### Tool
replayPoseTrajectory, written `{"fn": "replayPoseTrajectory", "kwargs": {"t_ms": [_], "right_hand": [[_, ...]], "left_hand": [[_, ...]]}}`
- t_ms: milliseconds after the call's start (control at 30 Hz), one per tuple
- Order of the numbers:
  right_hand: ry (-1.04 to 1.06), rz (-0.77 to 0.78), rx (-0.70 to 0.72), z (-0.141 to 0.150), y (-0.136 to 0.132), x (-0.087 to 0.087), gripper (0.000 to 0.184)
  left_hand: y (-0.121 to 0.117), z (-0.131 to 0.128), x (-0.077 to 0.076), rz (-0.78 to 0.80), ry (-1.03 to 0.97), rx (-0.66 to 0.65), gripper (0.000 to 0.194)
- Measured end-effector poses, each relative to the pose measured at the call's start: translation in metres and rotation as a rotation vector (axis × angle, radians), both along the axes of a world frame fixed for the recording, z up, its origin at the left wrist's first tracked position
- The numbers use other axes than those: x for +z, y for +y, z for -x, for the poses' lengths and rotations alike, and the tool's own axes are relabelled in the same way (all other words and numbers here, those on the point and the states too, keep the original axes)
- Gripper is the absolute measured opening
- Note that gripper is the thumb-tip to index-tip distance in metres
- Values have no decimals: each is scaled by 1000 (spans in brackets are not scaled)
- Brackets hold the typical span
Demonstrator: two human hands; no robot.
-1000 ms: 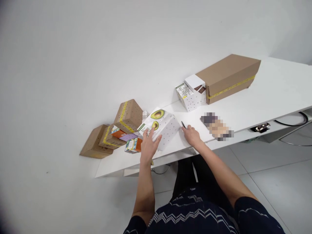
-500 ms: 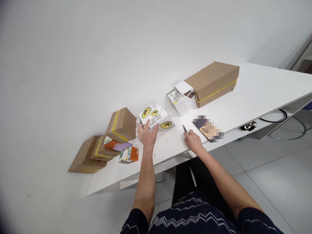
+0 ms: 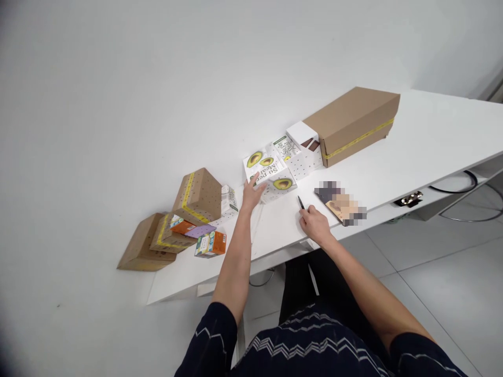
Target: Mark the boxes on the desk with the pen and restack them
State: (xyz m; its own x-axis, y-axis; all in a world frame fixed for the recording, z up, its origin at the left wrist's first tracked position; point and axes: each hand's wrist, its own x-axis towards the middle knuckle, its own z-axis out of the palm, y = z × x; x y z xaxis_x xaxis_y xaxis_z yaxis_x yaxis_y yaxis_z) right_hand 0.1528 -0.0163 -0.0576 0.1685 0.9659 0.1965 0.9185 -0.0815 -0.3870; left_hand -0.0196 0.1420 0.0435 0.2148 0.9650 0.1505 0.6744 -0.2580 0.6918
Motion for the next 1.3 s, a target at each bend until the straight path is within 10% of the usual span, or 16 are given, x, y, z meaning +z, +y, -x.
{"fn": "replayPoseTrajectory", "kwargs": {"t_ms": [167,333,467,733,967,1133,1300], "right_hand": [[14,-16,-9,0,0,-2,34],[16,-11,-15,0,-1,0,35],[14,-15,-31,1,-1,-2,35],[40,-36,-33,1,-1,-1,35],[68,-46,-64,1,-3,1,37],[189,-51,-90,-1,-2,2,38],[335,-84,-109,-6,1,1,41]], "left_hand": [[-12,16,3,-152,80,6,75],[-40,83,39,-486,305,597,66],[-44,135,61,-400,354,871,87],[-44,151,61,-420,-12,881,64],[-123,165,77,-249,-669,574,57],[-159,155,44,43,-726,373,61],[-146,134,-6,459,-646,388,62]]}}
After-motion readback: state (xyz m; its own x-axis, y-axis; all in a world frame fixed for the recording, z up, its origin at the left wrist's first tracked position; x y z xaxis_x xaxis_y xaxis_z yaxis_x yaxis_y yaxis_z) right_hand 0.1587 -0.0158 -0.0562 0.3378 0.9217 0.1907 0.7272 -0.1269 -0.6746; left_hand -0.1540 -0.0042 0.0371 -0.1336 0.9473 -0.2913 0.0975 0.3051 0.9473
